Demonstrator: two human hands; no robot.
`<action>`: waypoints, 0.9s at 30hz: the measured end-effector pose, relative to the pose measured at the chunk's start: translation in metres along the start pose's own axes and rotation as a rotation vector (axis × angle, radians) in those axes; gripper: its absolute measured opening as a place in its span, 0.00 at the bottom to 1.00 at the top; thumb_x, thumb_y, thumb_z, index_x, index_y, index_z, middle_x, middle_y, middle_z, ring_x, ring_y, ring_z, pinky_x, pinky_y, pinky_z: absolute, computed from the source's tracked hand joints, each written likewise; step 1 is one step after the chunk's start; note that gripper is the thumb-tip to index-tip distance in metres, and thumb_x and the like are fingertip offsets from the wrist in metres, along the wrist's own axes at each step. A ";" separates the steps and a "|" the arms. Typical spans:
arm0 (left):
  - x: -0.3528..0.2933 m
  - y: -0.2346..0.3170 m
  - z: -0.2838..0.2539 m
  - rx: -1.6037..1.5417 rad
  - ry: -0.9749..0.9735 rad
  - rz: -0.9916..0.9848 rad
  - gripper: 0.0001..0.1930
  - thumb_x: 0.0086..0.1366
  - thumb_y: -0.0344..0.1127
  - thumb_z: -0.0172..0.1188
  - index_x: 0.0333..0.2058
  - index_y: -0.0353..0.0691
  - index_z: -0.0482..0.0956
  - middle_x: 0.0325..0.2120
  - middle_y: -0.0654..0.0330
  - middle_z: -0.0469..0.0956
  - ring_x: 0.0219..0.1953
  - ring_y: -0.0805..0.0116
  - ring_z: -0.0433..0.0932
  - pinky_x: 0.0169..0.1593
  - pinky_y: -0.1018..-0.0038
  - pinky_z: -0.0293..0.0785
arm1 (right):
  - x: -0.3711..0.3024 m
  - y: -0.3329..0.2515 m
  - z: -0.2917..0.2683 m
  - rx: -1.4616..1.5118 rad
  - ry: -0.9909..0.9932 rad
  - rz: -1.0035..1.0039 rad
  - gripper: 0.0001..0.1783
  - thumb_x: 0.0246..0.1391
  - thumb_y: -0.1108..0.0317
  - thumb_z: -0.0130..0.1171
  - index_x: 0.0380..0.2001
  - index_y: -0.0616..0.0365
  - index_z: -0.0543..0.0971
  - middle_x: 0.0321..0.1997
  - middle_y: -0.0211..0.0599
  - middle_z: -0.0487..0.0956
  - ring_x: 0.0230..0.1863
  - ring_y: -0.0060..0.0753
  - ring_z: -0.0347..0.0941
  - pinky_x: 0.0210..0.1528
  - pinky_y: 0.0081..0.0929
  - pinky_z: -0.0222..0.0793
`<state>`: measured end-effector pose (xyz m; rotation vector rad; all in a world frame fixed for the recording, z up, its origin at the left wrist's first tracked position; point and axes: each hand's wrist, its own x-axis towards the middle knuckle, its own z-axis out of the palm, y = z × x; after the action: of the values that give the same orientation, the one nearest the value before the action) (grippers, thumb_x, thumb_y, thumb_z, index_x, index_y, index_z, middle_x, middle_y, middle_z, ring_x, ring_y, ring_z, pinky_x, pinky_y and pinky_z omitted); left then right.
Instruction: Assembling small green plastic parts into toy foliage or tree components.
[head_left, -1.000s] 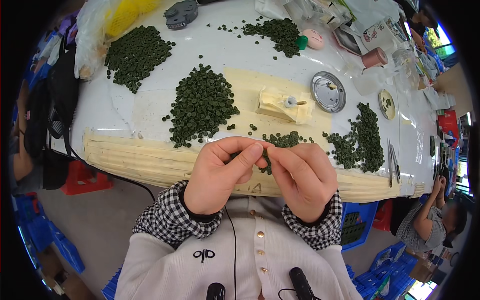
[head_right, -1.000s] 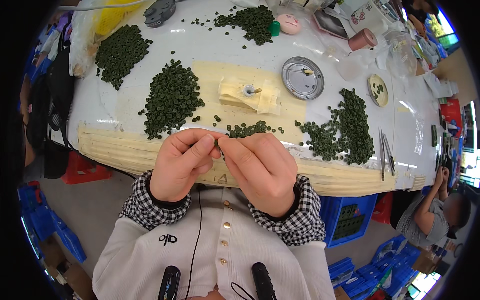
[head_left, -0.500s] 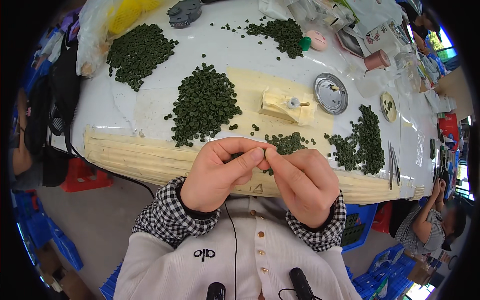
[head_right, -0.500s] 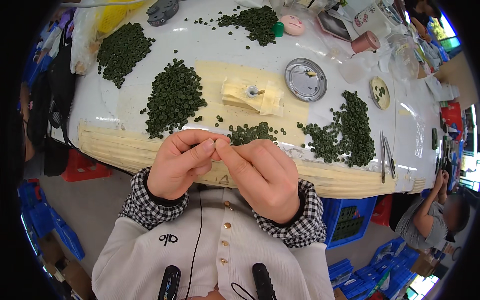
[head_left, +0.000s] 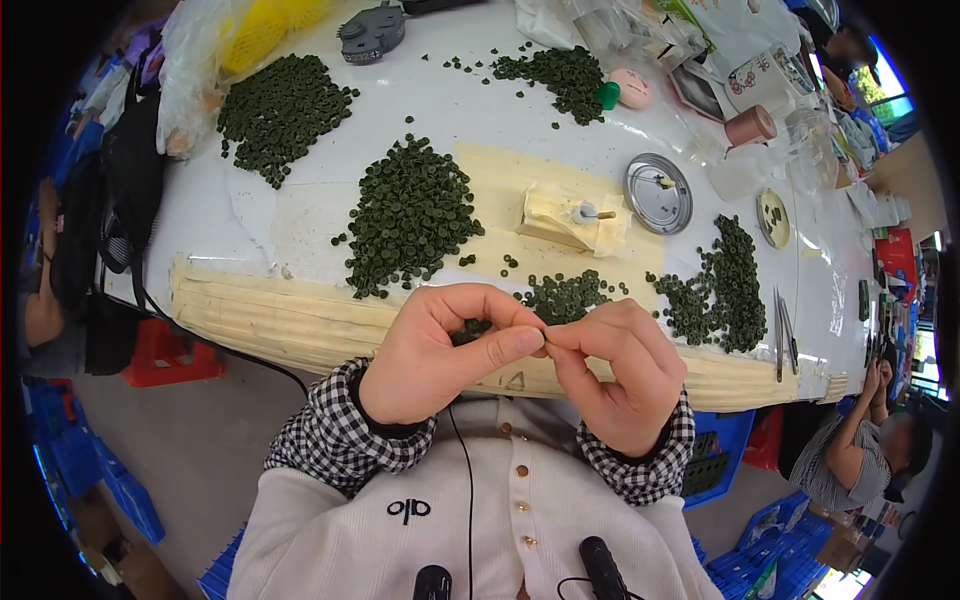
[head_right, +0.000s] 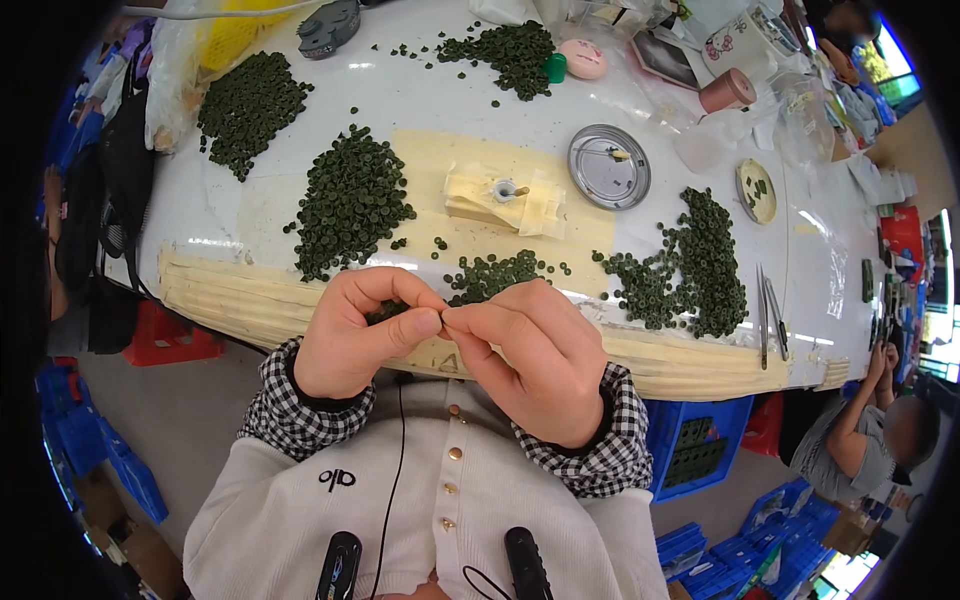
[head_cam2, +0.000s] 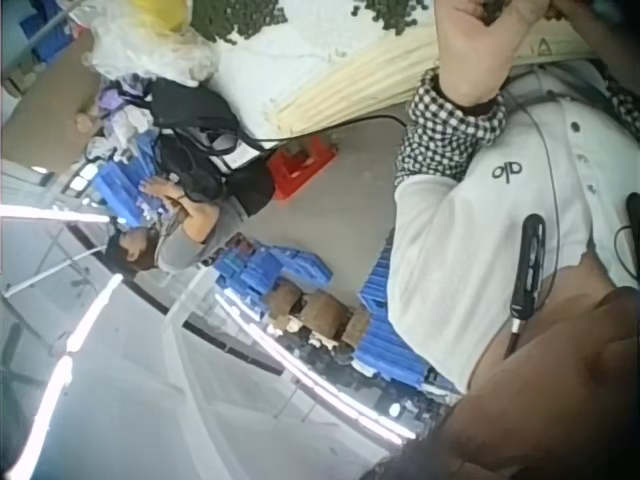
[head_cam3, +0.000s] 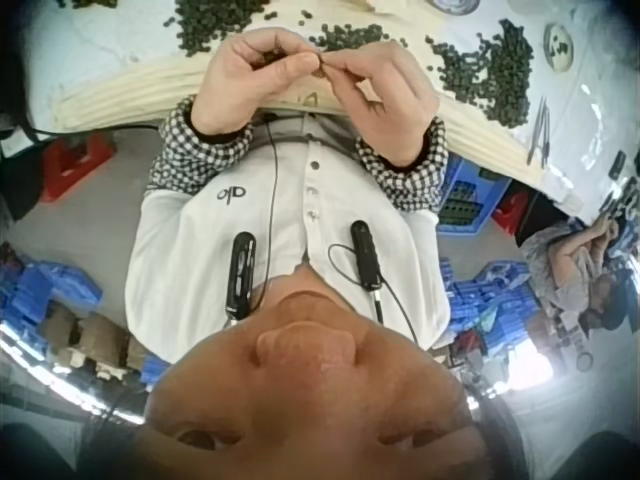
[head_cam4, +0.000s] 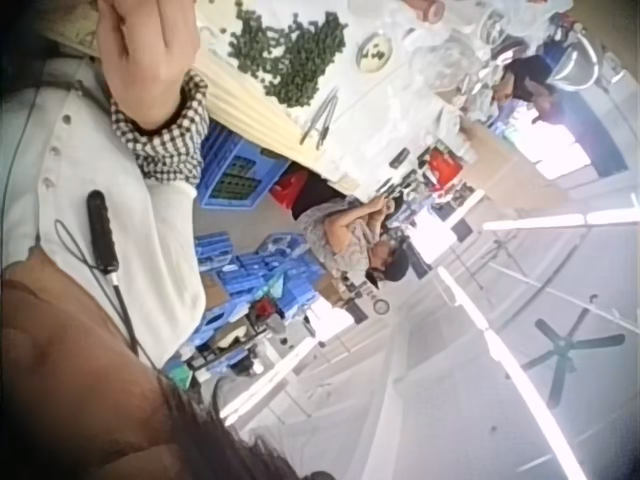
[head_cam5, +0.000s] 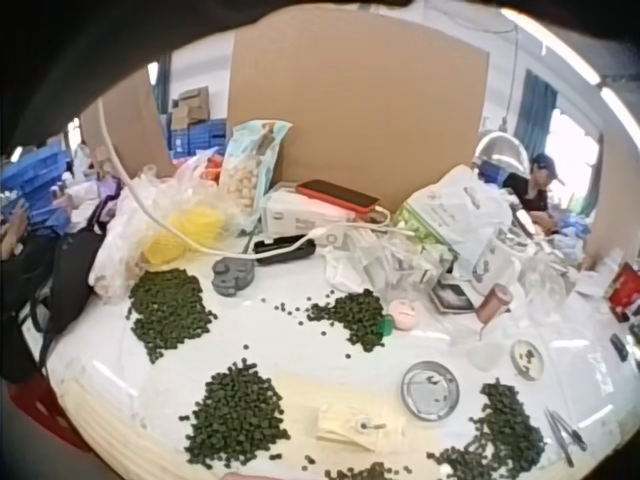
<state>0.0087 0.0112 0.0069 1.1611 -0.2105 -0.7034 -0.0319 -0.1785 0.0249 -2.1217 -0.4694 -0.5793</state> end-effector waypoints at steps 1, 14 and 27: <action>0.000 0.002 0.002 0.018 0.018 0.010 0.07 0.64 0.27 0.62 0.38 0.30 0.81 0.35 0.56 0.83 0.38 0.75 0.79 0.44 0.79 0.74 | 0.000 0.000 0.000 -0.022 0.002 -0.017 0.14 0.38 0.82 0.69 0.32 0.61 0.83 0.27 0.34 0.77 0.26 0.30 0.74 0.25 0.24 0.69; 0.000 0.000 0.002 0.105 0.013 0.108 0.07 0.64 0.25 0.60 0.38 0.29 0.83 0.33 0.57 0.84 0.35 0.78 0.79 0.41 0.82 0.74 | 0.002 -0.001 -0.005 0.053 -0.049 0.063 0.13 0.42 0.82 0.68 0.35 0.60 0.84 0.28 0.34 0.78 0.27 0.27 0.75 0.27 0.22 0.70; -0.001 -0.013 0.010 0.184 0.195 0.170 0.06 0.61 0.24 0.62 0.36 0.30 0.83 0.23 0.70 0.77 0.21 0.89 0.64 0.24 0.86 0.61 | -0.003 0.004 0.004 0.304 -0.005 0.323 0.10 0.46 0.83 0.64 0.34 0.63 0.84 0.28 0.35 0.79 0.25 0.21 0.74 0.29 0.17 0.70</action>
<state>-0.0022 0.0018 -0.0003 1.3619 -0.2096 -0.4239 -0.0318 -0.1779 0.0187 -1.8556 -0.1942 -0.2966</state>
